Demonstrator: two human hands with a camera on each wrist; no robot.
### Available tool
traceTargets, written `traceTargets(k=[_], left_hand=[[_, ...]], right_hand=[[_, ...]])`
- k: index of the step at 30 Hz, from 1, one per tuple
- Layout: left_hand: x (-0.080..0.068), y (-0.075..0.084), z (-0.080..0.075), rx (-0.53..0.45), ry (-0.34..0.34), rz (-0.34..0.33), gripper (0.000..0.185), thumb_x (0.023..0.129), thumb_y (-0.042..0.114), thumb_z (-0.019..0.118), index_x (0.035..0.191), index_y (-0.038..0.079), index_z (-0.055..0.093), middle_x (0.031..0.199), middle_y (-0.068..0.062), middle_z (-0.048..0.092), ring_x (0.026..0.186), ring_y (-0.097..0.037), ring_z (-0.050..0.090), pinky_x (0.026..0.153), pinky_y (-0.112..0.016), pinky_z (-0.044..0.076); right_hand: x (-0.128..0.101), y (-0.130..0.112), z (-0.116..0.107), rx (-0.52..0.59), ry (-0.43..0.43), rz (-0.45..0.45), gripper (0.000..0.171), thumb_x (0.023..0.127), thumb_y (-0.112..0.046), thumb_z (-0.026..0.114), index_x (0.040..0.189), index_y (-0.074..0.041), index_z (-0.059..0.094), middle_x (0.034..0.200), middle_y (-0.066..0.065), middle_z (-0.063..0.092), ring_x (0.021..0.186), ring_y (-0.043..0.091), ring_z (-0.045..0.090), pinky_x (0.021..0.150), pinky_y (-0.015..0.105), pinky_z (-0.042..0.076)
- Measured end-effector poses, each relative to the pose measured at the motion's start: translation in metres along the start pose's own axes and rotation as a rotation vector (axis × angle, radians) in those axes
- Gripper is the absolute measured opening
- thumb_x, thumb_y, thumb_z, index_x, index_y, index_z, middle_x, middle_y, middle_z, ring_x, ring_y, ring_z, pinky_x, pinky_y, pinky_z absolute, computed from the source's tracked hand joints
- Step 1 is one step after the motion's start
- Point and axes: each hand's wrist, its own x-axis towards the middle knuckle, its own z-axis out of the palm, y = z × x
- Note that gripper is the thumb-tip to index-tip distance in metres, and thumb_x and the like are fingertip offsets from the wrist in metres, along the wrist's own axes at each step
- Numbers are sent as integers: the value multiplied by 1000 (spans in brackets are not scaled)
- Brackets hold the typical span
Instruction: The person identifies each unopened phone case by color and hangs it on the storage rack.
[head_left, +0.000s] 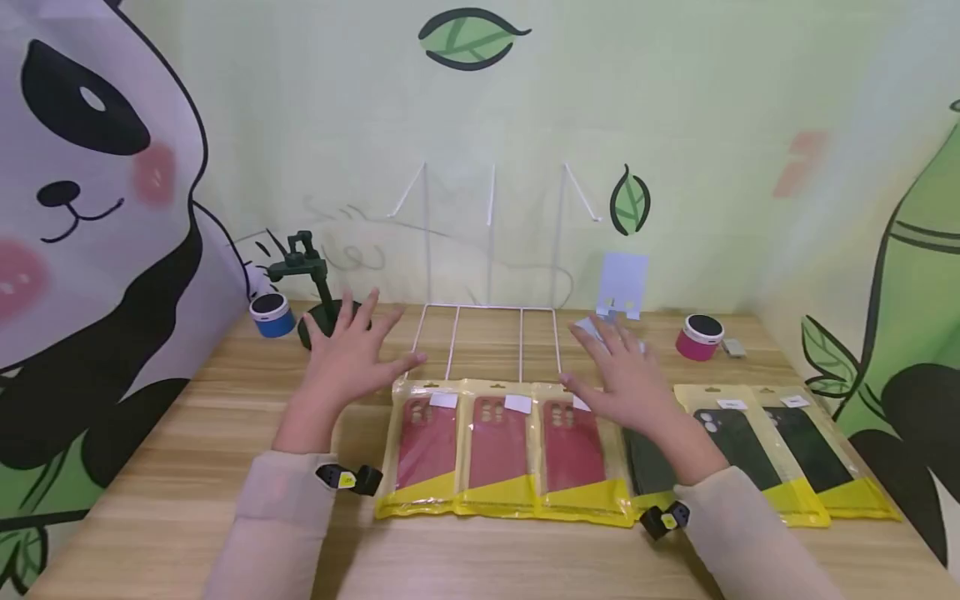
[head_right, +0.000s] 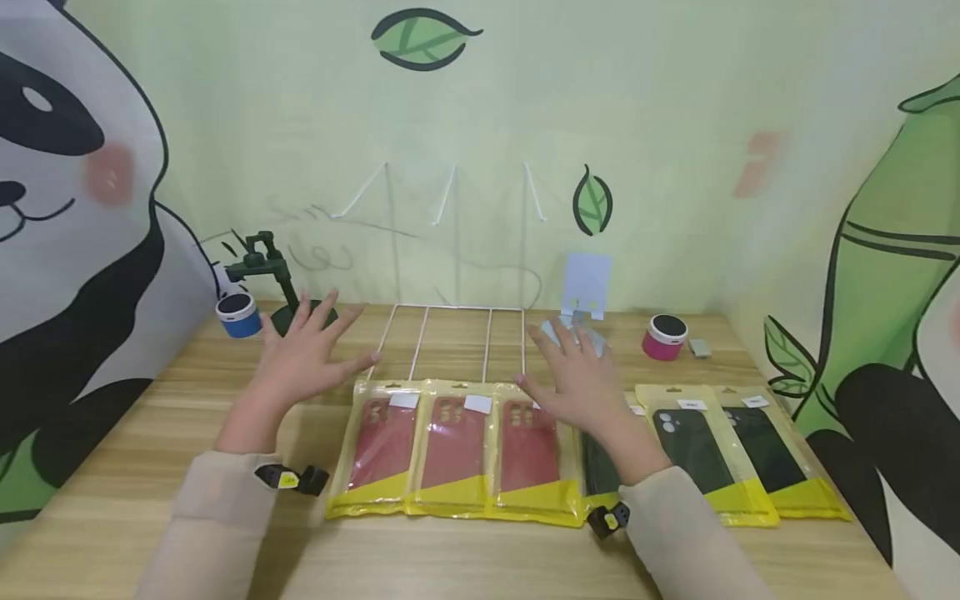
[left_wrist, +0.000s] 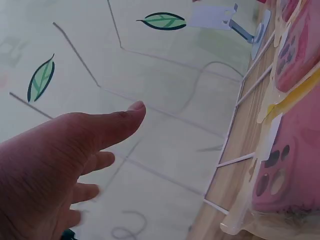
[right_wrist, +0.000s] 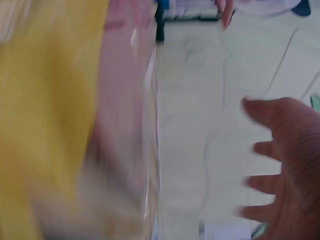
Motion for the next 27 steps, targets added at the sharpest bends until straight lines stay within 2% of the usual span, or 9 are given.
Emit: traceTargets(k=[3, 6, 9, 12, 17, 22, 24, 27], left_hand=[[5, -20, 17, -231, -79, -3, 73, 98, 62, 49, 153, 14, 43, 157, -17, 40, 146, -42, 30, 114, -70, 17], [10, -49, 49, -428, -108, 9, 50, 105, 34, 51, 144, 3, 53, 143, -20, 55, 134, -40, 48, 110, -59, 37], [12, -71, 82, -499, -73, 39, 38, 104, 18, 53, 139, 3, 60, 140, -17, 59, 133, -36, 50, 111, -54, 38], [9, -80, 101, -501, -31, 55, 37, 102, 16, 57, 138, 8, 63, 144, -11, 57, 138, -33, 47, 114, -53, 35], [6, -75, 106, -518, -2, 44, 38, 99, 22, 62, 137, 13, 65, 145, -5, 57, 142, -31, 43, 116, -53, 31], [11, -68, 104, -524, 2, 37, 39, 100, 28, 63, 137, 16, 65, 145, -3, 57, 142, -29, 43, 117, -52, 31], [12, -69, 103, -525, 1, 35, 39, 100, 30, 63, 137, 17, 65, 145, -3, 57, 142, -29, 43, 117, -51, 31], [13, -69, 105, -540, -6, 23, 39, 99, 33, 64, 136, 19, 66, 146, -3, 56, 142, -28, 43, 117, -51, 30]], right_hand=[[11, -34, 9, 193, -110, -59, 63, 97, -44, 63, 148, -10, 49, 150, 16, 48, 139, 39, 42, 110, 60, 38], [32, -73, 22, 324, -219, -102, 49, 98, -32, 65, 139, -5, 58, 137, 14, 61, 129, 33, 55, 105, 51, 46], [56, -105, 39, 370, -286, -145, 39, 98, -21, 65, 132, -2, 63, 128, 14, 66, 121, 32, 60, 102, 48, 49], [76, -126, 57, 365, -335, -151, 36, 98, -15, 65, 130, 0, 64, 125, 16, 67, 116, 32, 62, 100, 47, 50], [94, -139, 82, 305, -372, -84, 37, 95, -18, 69, 127, 1, 65, 118, 16, 69, 109, 30, 64, 96, 46, 52], [99, -131, 98, 249, -355, -35, 27, 92, -23, 73, 111, -4, 69, 102, 10, 68, 93, 25, 61, 87, 43, 52], [100, -129, 101, 252, -355, -24, 26, 92, -25, 73, 110, -6, 68, 103, 9, 66, 95, 26, 59, 89, 44, 51], [99, -126, 102, 258, -358, -25, 31, 93, -28, 72, 116, -9, 66, 113, 12, 64, 108, 31, 57, 98, 48, 46]])
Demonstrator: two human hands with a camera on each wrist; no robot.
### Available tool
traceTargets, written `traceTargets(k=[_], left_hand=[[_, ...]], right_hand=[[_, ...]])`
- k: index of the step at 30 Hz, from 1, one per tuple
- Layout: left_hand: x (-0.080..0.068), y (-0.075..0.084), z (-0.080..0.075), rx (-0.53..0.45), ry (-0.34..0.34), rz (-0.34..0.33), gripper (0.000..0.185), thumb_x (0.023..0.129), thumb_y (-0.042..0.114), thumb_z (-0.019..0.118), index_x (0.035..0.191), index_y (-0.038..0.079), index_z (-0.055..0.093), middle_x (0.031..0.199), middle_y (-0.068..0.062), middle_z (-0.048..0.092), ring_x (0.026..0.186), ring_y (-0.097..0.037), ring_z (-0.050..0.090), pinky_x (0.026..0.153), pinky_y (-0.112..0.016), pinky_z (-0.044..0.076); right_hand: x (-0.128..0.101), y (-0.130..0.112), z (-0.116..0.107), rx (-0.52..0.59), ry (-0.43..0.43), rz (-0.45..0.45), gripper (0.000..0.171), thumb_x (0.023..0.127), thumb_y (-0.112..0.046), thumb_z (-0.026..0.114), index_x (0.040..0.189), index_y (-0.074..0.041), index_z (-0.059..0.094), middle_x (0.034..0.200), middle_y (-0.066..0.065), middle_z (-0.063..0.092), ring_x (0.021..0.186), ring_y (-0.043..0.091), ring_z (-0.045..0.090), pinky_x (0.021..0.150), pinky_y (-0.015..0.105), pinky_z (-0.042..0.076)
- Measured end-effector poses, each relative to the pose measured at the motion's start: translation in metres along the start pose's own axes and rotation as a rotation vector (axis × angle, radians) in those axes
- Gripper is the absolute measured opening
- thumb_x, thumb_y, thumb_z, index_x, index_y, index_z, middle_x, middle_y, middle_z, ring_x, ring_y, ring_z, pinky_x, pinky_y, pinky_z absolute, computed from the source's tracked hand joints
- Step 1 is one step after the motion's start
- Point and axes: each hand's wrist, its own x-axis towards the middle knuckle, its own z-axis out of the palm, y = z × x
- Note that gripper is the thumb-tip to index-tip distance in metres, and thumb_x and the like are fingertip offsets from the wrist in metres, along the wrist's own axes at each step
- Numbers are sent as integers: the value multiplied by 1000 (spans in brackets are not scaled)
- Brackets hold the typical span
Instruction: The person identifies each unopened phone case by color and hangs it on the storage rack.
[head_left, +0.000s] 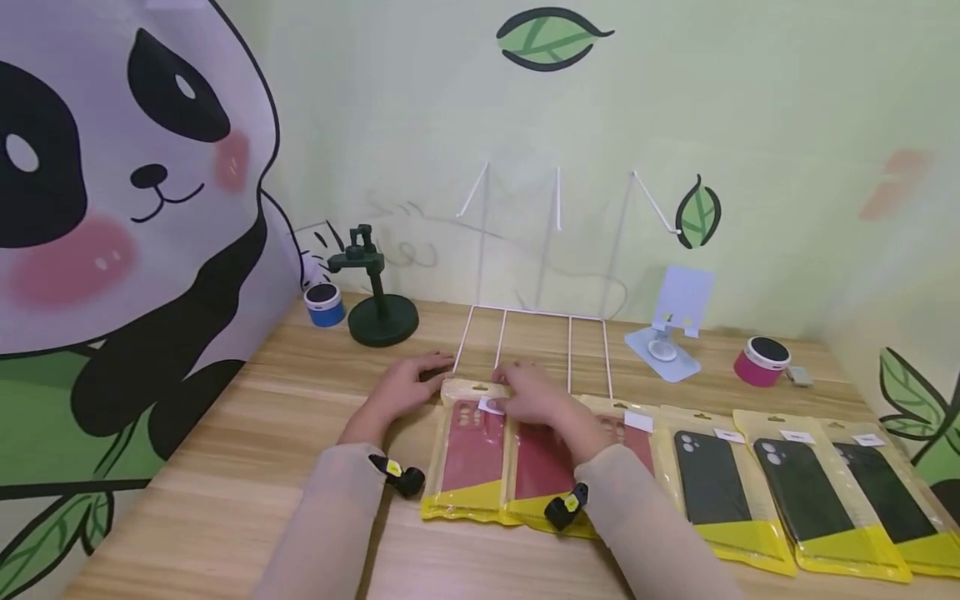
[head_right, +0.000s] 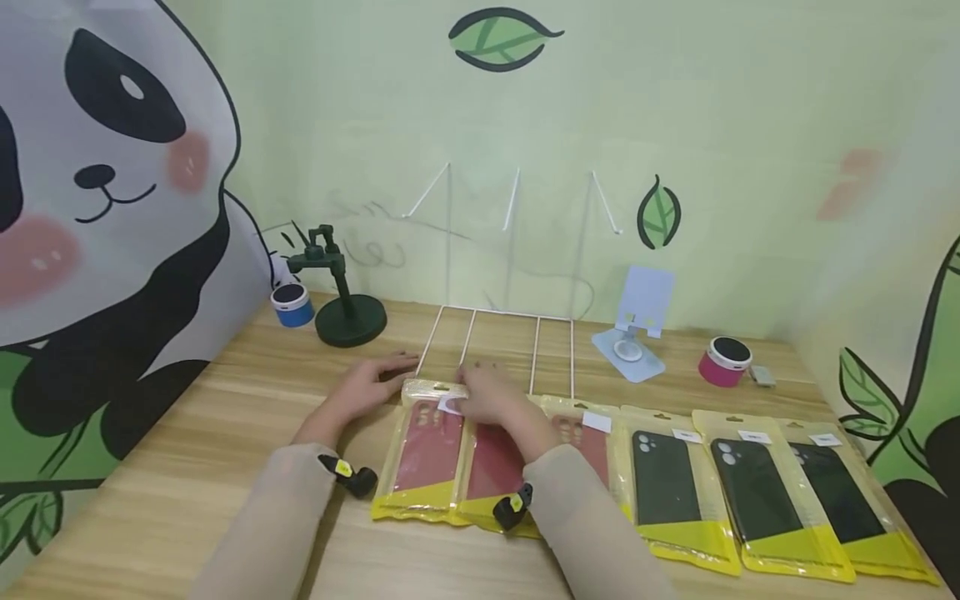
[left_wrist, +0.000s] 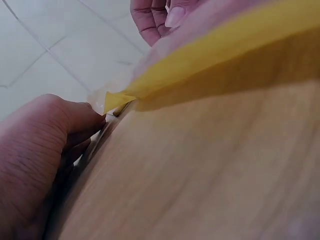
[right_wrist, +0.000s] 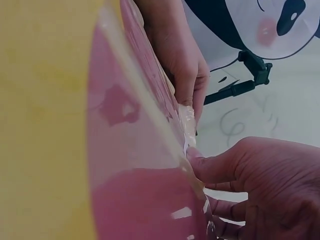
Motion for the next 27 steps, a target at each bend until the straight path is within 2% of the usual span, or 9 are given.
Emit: traceTargets(k=[2, 5, 8, 11, 14, 18, 23, 25, 27], left_hand=[[2, 1, 1, -17, -7, 2, 40, 99, 34, 64, 136, 19, 66, 147, -5, 55, 142, -30, 43, 117, -51, 30], [2, -1, 1, -35, -15, 7, 41, 98, 34, 66, 136, 19, 66, 148, -9, 54, 141, -32, 43, 117, -52, 30], [1, -3, 0, -52, -16, -8, 42, 98, 37, 66, 136, 21, 66, 148, -9, 53, 141, -33, 43, 117, -53, 29], [1, -4, 0, -73, 1, -20, 39, 99, 37, 64, 135, 22, 67, 146, -8, 56, 140, -32, 45, 117, -52, 31], [1, -6, -1, -88, 18, -22, 38, 97, 27, 65, 135, 20, 67, 142, -7, 59, 135, -30, 50, 114, -52, 35], [-1, -8, 0, -54, 21, -4, 37, 88, 20, 72, 124, 12, 71, 123, -9, 70, 115, -28, 62, 102, -49, 47], [-2, -2, 3, 33, 6, 30, 27, 89, 28, 74, 109, 9, 72, 102, -6, 72, 93, -22, 64, 91, -48, 53], [-1, 2, 5, 40, -1, 15, 32, 89, 36, 75, 111, 13, 71, 103, -4, 72, 92, -22, 63, 91, -47, 52], [1, 5, 7, 33, -10, 0, 40, 88, 44, 75, 116, 15, 72, 109, -3, 71, 98, -22, 62, 95, -48, 50]], right_hand=[[-1, 3, -2, -11, 12, -17, 29, 93, -29, 72, 115, -10, 66, 116, 12, 63, 112, 33, 55, 102, 50, 43], [-1, 4, 0, -26, 50, -68, 17, 93, -25, 72, 103, -12, 67, 108, 10, 64, 106, 31, 56, 99, 48, 43], [0, 3, 1, -18, 97, -129, 9, 92, -17, 71, 92, -11, 65, 94, 5, 65, 90, 25, 57, 86, 42, 47], [1, 3, -3, 42, 139, -195, 5, 94, -11, 68, 90, -10, 64, 86, 1, 66, 81, 19, 59, 78, 37, 50], [-1, -2, -13, 162, 191, -239, 4, 97, -11, 66, 93, -12, 64, 87, -1, 66, 84, 16, 60, 77, 34, 51], [-13, -19, -38, 384, 287, -254, 4, 97, -18, 69, 98, -15, 67, 92, -4, 69, 85, 14, 63, 75, 31, 52], [-37, -35, -79, 669, 442, -306, 8, 93, -19, 75, 98, -14, 72, 82, 1, 71, 62, 15, 51, 56, 25, 42], [-46, -37, -94, 750, 528, -328, 9, 92, -18, 76, 97, -12, 73, 76, 3, 69, 58, 14, 45, 54, 24, 38], [-54, -36, -108, 813, 626, -325, 11, 91, -17, 77, 98, -10, 75, 75, 1, 70, 59, 13, 47, 56, 23, 40]])
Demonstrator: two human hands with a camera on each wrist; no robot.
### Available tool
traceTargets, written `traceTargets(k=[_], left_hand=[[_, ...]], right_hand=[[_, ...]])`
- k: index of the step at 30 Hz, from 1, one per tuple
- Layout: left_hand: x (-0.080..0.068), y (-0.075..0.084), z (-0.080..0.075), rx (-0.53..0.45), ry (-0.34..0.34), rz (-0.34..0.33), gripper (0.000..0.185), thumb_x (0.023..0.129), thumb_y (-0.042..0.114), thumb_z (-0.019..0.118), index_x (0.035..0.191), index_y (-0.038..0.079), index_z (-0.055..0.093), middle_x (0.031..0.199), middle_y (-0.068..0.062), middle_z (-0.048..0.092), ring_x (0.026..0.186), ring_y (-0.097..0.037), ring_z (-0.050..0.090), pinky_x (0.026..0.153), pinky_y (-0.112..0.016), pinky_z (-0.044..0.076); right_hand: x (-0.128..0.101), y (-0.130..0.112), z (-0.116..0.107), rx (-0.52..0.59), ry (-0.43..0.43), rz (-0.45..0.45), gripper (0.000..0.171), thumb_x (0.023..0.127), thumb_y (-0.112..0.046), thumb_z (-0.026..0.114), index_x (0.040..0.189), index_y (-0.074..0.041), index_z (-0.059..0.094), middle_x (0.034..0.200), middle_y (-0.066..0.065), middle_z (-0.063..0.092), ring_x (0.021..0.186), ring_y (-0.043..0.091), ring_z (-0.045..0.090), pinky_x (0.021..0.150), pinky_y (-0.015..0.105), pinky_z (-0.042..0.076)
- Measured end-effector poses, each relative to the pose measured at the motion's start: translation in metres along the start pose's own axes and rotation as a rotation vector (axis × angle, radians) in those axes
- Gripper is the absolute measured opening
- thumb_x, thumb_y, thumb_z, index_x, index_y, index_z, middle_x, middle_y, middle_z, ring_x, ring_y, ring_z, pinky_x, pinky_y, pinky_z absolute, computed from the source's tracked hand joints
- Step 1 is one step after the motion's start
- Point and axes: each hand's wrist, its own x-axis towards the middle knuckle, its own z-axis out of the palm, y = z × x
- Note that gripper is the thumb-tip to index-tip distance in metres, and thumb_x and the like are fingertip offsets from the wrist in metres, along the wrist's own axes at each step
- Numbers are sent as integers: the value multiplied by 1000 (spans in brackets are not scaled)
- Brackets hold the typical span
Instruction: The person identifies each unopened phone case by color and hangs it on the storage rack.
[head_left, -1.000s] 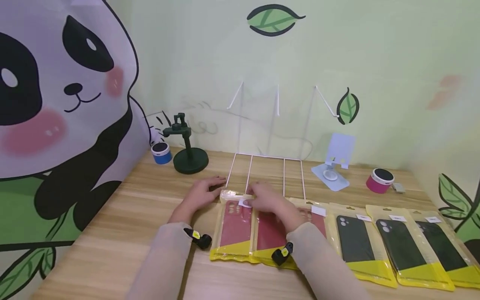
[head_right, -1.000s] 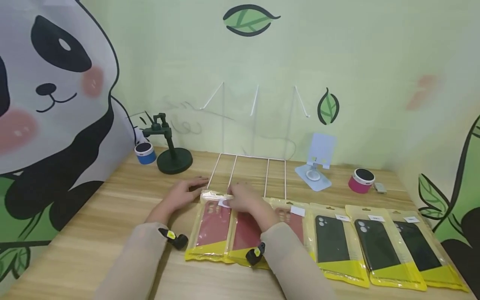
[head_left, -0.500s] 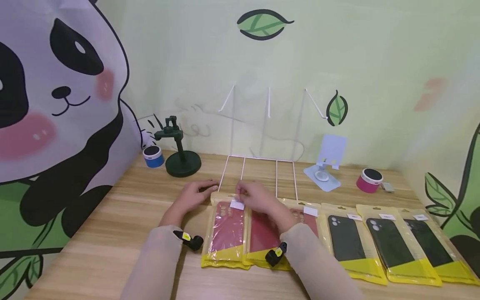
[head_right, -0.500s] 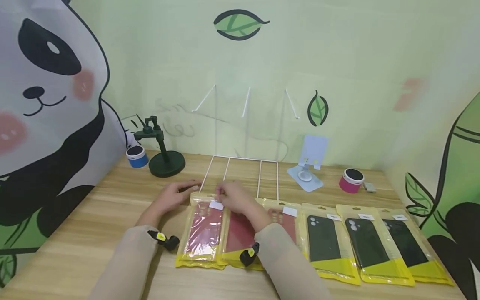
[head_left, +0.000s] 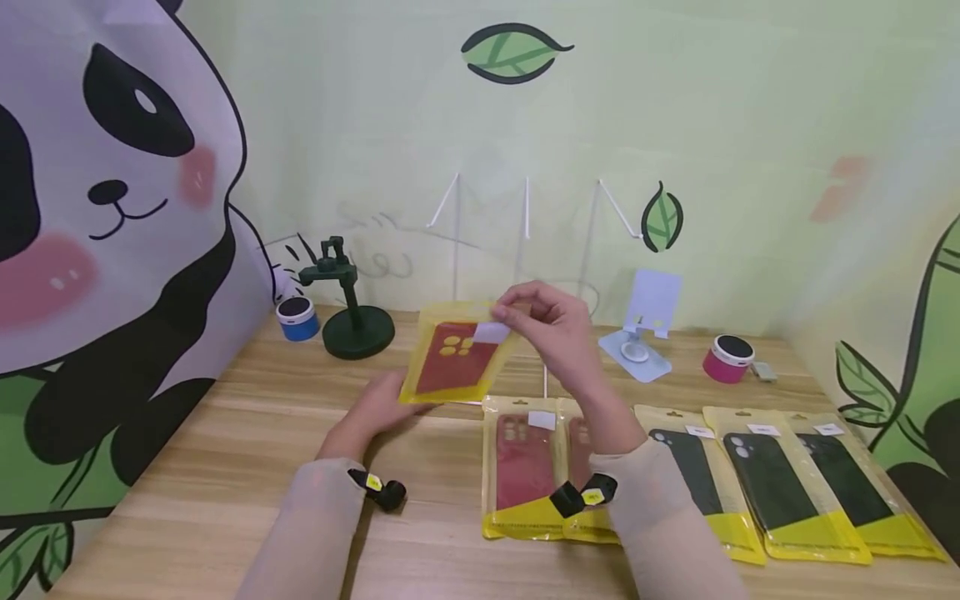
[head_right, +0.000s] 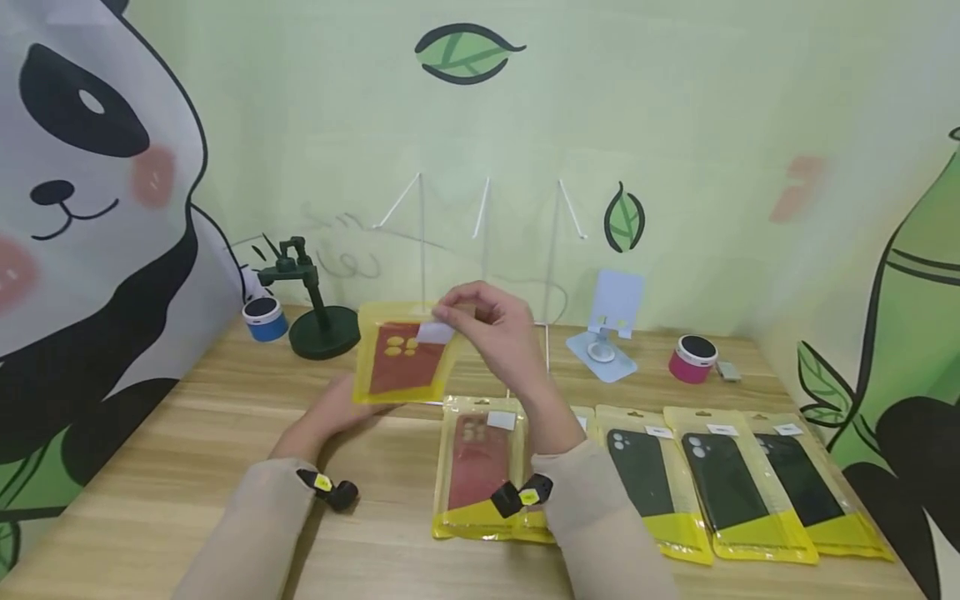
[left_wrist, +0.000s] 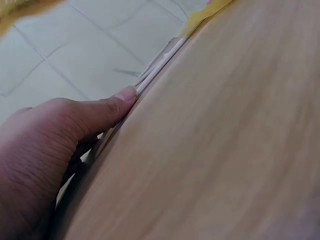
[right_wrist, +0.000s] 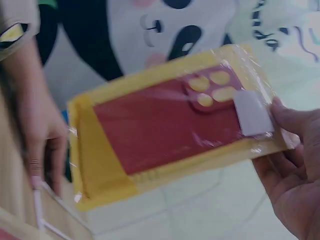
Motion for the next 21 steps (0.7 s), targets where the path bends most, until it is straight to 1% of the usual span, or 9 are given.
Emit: traceTargets(k=[3, 5, 6, 7, 9, 11, 15, 18, 21], left_hand=[[3, 2, 2, -9, -13, -18, 58, 86, 55, 74, 133, 21, 67, 132, -2, 65, 120, -25, 58, 108, -50, 42], [5, 2, 4, 0, -19, -11, 64, 86, 56, 73, 139, 22, 63, 143, -1, 58, 134, -26, 51, 114, -51, 36], [5, 2, 4, 2, -21, -9, 66, 86, 55, 73, 142, 22, 61, 148, -1, 54, 139, -26, 46, 116, -52, 33], [6, 1, 5, 8, -22, -5, 68, 86, 55, 73, 144, 22, 58, 150, -1, 52, 142, -27, 43, 117, -52, 31], [7, 1, 6, 18, -28, -3, 71, 86, 56, 73, 146, 21, 56, 152, -1, 50, 143, -27, 41, 117, -52, 30], [8, 2, 6, 22, -31, -3, 72, 86, 58, 72, 146, 22, 56, 152, -1, 49, 143, -27, 40, 117, -52, 30], [6, 2, 6, 24, -38, -1, 73, 86, 58, 72, 146, 20, 56, 154, -3, 47, 144, -28, 40, 118, -52, 29], [4, 2, 5, 12, -34, -4, 72, 86, 57, 73, 145, 19, 56, 154, -3, 47, 144, -29, 39, 118, -52, 28], [2, 1, 4, 4, -30, -6, 71, 86, 56, 73, 145, 19, 57, 153, -3, 47, 144, -28, 39, 118, -51, 28]], right_hand=[[2, -11, -13, 11, 145, -28, 13, 89, -17, 79, 98, -7, 77, 74, -1, 71, 61, 12, 48, 58, 22, 40], [3, -15, -20, -14, 215, -39, 15, 88, -18, 80, 97, -6, 78, 74, -1, 72, 61, 12, 49, 57, 22, 40], [3, -17, -23, -37, 243, -44, 16, 88, -20, 81, 97, -7, 79, 71, -1, 71, 59, 13, 46, 55, 23, 38], [3, -18, -26, -56, 267, -46, 16, 87, -21, 81, 96, -7, 79, 70, -1, 71, 58, 12, 45, 53, 23, 36], [5, -21, -32, -79, 306, -48, 17, 87, -21, 82, 96, -7, 80, 68, 0, 70, 56, 13, 45, 52, 23, 35], [8, -25, -37, -91, 338, -50, 18, 86, -21, 82, 95, -6, 80, 69, 1, 70, 58, 14, 48, 53, 23, 37], [21, -37, -43, -150, 369, -43, 21, 86, -24, 82, 97, -6, 80, 73, 2, 71, 59, 18, 51, 53, 23, 39], [33, -42, -45, -231, 350, -7, 26, 87, -31, 81, 99, -9, 80, 78, 4, 73, 68, 18, 55, 56, 22, 43], [44, -41, -46, -301, 316, 50, 28, 88, -35, 80, 99, -10, 80, 82, 4, 74, 76, 17, 57, 60, 22, 46]])
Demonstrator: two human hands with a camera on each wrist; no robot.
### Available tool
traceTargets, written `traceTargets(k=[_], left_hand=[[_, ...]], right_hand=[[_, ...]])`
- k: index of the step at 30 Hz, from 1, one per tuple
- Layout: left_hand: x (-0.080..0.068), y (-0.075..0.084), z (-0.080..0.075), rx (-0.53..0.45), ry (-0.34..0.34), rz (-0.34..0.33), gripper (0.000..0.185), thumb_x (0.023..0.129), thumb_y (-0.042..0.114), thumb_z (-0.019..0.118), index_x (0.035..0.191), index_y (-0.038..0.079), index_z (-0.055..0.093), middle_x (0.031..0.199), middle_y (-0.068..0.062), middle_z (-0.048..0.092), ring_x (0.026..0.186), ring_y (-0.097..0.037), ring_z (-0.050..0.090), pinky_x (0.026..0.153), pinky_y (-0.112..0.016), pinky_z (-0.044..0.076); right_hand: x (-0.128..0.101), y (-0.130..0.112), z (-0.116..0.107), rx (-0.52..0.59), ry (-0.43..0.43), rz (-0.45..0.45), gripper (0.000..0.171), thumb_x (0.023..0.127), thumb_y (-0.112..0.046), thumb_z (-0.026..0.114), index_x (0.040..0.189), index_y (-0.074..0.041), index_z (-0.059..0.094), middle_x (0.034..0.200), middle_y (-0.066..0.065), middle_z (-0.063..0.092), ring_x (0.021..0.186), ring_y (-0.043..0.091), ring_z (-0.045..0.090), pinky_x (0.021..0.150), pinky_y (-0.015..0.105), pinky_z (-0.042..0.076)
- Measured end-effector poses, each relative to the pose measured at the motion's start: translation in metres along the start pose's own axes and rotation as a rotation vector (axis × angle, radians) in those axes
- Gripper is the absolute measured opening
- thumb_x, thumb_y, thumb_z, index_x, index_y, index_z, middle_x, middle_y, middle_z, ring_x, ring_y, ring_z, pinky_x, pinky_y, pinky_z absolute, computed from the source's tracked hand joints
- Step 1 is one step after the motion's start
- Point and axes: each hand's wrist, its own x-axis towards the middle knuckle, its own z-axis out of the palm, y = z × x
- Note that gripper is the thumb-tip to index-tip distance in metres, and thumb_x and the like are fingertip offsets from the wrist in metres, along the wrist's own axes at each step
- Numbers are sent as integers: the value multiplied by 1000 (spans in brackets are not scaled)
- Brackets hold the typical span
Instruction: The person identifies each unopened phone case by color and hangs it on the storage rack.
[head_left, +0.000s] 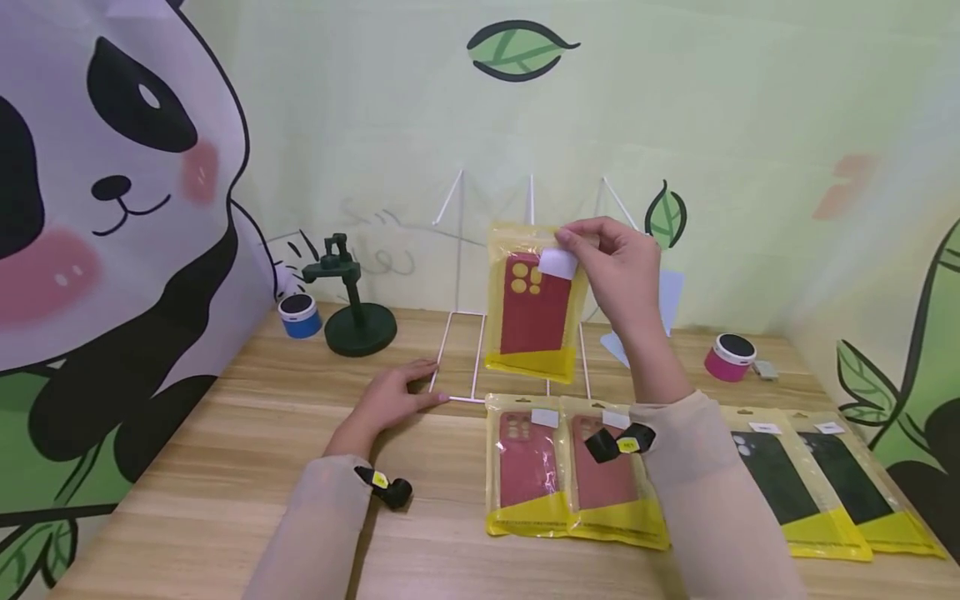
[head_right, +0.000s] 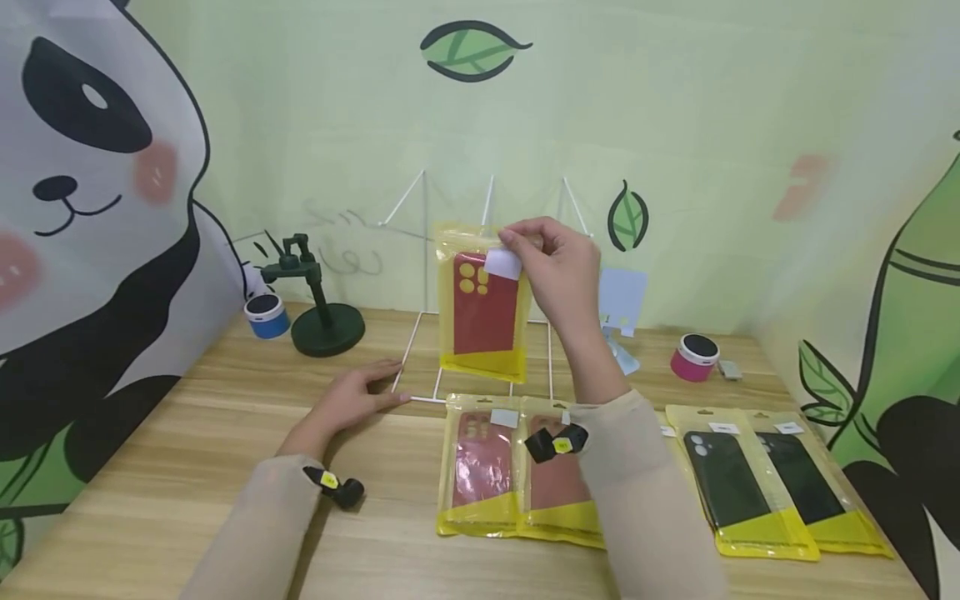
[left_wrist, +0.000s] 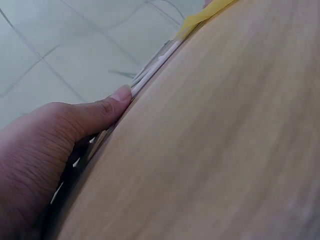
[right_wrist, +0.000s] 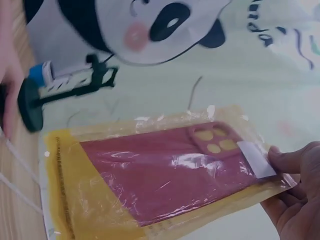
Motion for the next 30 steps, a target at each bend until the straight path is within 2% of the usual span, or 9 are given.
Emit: traceTargets(k=[3, 7, 11, 18, 24, 30], left_hand=[[0, -1, 0, -2, 2, -2, 70, 86, 55, 74, 144, 19, 58, 153, -2, 48, 144, -28, 40, 118, -51, 28], [1, -1, 2, -3, -3, -13, 70, 86, 56, 74, 145, 20, 57, 153, -1, 48, 144, -27, 40, 118, -51, 28], [0, -1, 2, -7, -6, -21, 70, 86, 56, 73, 145, 20, 57, 154, -1, 47, 144, -28, 39, 118, -52, 28], [-1, 0, 0, -12, 8, -15, 70, 86, 54, 74, 144, 19, 58, 153, -2, 48, 144, -28, 40, 118, -51, 29], [0, -2, 0, -9, 6, -17, 70, 86, 56, 74, 144, 21, 58, 153, -2, 48, 144, -28, 39, 118, -52, 28], [2, -4, 0, 2, 1, -19, 72, 85, 59, 73, 145, 23, 57, 154, 0, 47, 144, -27, 39, 118, -52, 28]], right_hand=[[8, 5, 5, -55, -35, 22, 26, 89, -34, 78, 98, -10, 80, 84, 4, 74, 76, 16, 56, 59, 23, 44], [18, 15, 14, -116, -47, 16, 22, 90, -31, 78, 95, -10, 79, 80, 4, 74, 67, 17, 50, 53, 25, 36], [35, 25, 22, -180, -59, 17, 22, 93, -32, 75, 97, -11, 79, 83, 3, 75, 66, 14, 52, 53, 24, 36], [67, 41, 29, -255, -76, 16, 23, 96, -29, 71, 103, -8, 77, 96, 6, 76, 78, 13, 58, 61, 24, 40], [81, 44, 30, -309, -113, 20, 24, 97, -28, 69, 106, -7, 76, 102, 6, 76, 89, 14, 66, 75, 25, 49], [84, 44, 33, -322, -122, 2, 23, 98, -26, 69, 105, -6, 76, 100, 8, 76, 86, 16, 62, 73, 25, 47]])
